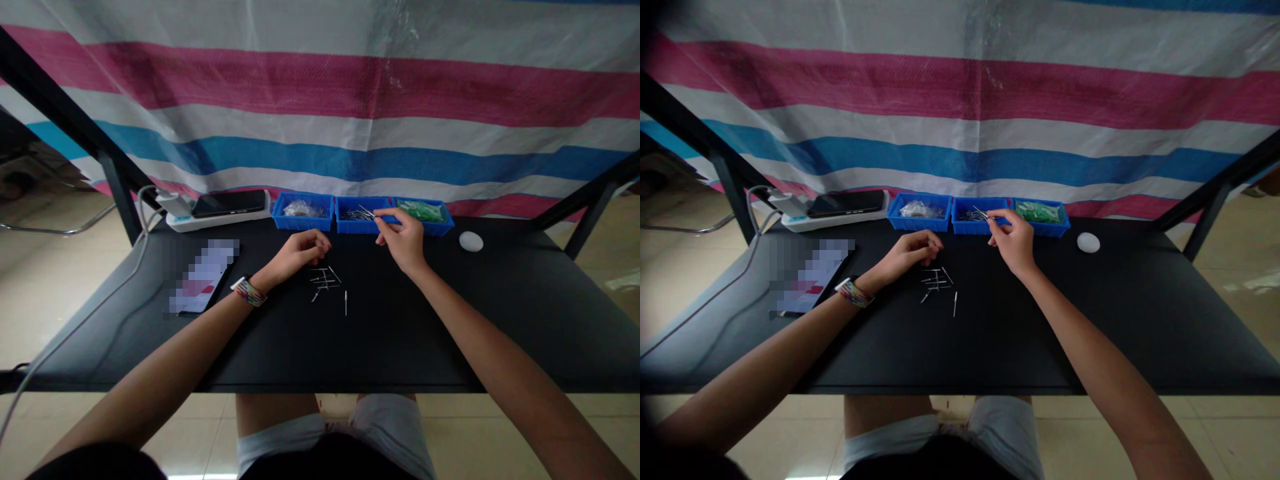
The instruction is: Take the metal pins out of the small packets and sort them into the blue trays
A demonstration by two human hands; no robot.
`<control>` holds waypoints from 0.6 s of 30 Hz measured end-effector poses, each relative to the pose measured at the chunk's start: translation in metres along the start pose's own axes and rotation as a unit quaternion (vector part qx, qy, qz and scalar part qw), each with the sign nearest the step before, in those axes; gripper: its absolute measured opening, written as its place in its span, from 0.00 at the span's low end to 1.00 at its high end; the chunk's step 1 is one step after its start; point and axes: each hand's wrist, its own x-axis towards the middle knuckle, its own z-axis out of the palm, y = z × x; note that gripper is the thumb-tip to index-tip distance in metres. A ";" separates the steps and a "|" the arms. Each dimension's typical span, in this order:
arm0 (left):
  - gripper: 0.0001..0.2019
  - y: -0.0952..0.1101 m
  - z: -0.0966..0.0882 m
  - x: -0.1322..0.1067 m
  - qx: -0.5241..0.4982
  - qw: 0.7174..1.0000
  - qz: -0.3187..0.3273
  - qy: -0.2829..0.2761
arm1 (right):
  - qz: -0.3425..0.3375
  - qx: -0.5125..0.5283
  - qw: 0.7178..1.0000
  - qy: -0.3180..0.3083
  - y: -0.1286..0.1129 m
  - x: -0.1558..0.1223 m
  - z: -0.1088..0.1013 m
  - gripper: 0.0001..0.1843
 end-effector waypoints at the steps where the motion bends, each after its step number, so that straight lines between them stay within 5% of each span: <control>1: 0.12 -0.001 -0.001 0.000 0.002 1.000 -0.001 -0.001 | -0.001 -0.007 1.000 -0.010 0.001 0.000 -0.002 0.16; 6: 0.11 -0.003 -0.002 0.001 0.006 1.000 0.000 -0.002 | -0.063 -0.045 0.996 -0.049 -0.003 -0.014 0.001 0.11; 12: 0.11 -0.002 -0.002 0.000 0.011 1.000 0.012 0.001 | -0.087 -0.149 0.957 -0.234 -0.022 -0.044 0.024 0.02; 18: 0.11 -0.002 -0.001 0.000 0.013 1.000 0.018 0.004 | -0.126 -0.208 0.927 -0.284 -0.027 -0.058 0.035 0.08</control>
